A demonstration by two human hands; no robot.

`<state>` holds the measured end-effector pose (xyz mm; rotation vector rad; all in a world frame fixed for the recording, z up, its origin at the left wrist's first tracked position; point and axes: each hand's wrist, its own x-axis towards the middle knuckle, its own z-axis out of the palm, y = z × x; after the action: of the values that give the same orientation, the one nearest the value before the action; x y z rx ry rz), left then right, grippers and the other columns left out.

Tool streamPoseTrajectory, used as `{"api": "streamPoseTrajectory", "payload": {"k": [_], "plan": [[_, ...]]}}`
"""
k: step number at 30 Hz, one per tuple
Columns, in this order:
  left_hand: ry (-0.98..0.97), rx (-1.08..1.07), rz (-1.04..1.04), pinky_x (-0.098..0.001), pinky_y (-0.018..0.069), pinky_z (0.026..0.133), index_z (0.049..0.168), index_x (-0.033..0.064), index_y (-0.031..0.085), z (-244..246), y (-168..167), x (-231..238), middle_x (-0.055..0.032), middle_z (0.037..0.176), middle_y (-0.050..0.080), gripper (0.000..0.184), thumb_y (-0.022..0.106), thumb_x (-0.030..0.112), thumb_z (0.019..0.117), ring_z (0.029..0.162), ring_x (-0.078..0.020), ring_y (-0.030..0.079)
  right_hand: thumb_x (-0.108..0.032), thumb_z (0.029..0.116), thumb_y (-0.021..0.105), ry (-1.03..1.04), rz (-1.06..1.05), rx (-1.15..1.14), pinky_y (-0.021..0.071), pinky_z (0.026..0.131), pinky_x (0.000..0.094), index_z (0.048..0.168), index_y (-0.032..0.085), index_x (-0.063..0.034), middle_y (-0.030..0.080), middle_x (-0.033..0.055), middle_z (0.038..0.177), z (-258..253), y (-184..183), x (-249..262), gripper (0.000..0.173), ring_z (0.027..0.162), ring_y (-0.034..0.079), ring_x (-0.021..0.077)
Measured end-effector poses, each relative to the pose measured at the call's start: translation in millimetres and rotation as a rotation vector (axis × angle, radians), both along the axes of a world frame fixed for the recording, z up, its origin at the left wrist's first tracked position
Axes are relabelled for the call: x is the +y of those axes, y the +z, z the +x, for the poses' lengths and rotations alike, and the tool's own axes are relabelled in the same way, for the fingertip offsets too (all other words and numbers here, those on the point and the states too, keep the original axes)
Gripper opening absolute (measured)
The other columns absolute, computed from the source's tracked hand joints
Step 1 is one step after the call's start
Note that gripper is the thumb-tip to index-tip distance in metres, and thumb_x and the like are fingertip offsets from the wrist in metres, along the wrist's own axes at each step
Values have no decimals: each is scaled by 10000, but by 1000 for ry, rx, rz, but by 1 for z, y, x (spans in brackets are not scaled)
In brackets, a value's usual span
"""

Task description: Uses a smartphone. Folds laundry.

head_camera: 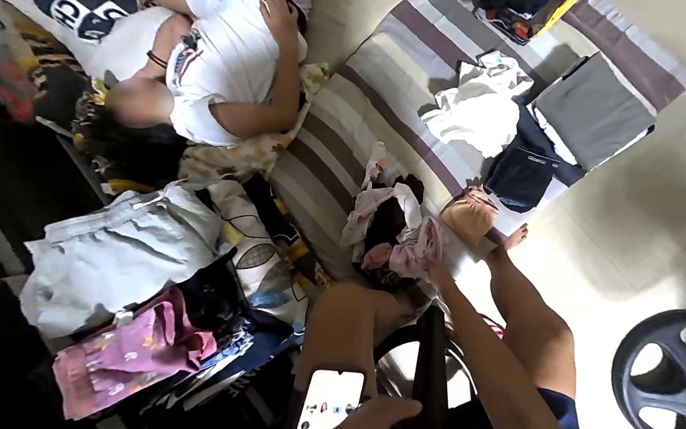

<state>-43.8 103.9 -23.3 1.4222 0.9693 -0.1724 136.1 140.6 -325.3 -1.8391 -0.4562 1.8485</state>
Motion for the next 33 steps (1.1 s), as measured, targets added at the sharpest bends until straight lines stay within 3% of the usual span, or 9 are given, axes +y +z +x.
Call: {"api": "streamPoseTrajectory", "payload": {"k": [6,7,9,11,13,17,21,25,33], "plan": [[-197,202,276,-558,496,1044,1403,94,611,31,-32,16,-150,1365,638,416,597,250,1017,1246,-326,623,-37,997,543,-244,300,73,531,897,311,1263,647,33,676,133,1222,50,78,-16,294,1042,646,128],[-314,278,311,-586,405,1125,1459,124,564,34,-43,21,-146,1458,573,477,603,293,1015,1355,-337,537,-31,997,530,-244,331,82,545,888,313,1260,648,33,681,124,1208,58,93,-20,295,1025,656,126],[-660,460,247,-701,61,1210,1489,55,520,27,-73,8,-227,1632,327,575,639,325,995,1542,-429,209,-33,1005,517,-238,314,105,557,853,310,1245,657,16,689,99,1171,50,113,-43,281,973,664,118],[-875,543,235,-763,-32,1179,1322,-70,632,13,-98,-22,-325,1613,288,447,649,205,970,1541,-516,102,-23,997,553,-213,201,88,549,824,314,1230,661,25,704,114,1139,8,117,-80,261,943,664,128],[-920,582,258,-753,-34,1184,1307,-56,646,10,-102,-29,-310,1612,303,405,637,150,958,1544,-502,107,-10,976,580,-214,79,94,546,824,338,1194,687,20,708,130,1094,-40,117,-106,245,920,663,151],[-805,609,374,-676,-18,1220,1569,142,427,4,-90,-28,-255,1685,147,739,717,155,889,1569,-450,31,-13,992,550,-191,84,81,522,870,365,1198,698,7,700,144,1158,-59,114,-114,255,987,652,173],[-606,709,476,-653,63,1228,1584,21,344,3,-82,-35,-294,1670,149,782,677,15,876,1569,-450,56,-9,997,547,-209,148,4,519,885,356,1202,694,24,701,154,1159,-30,117,-108,255,1007,654,171],[-453,729,505,-653,141,1215,1592,58,349,4,-76,-32,-278,1676,149,747,595,-55,896,1561,-462,97,-18,1003,549,-225,134,-71,526,817,316,1212,689,18,707,131,1122,-12,122,-108,254,922,654,130],[-117,627,535,-704,207,1158,1589,169,390,-45,-49,-24,-210,1644,309,775,750,225,905,1513,-438,276,-27,1008,508,-157,156,-158,516,707,282,1215,674,12,692,90,1039,-20,123,-116,268,791,615,87]]}}
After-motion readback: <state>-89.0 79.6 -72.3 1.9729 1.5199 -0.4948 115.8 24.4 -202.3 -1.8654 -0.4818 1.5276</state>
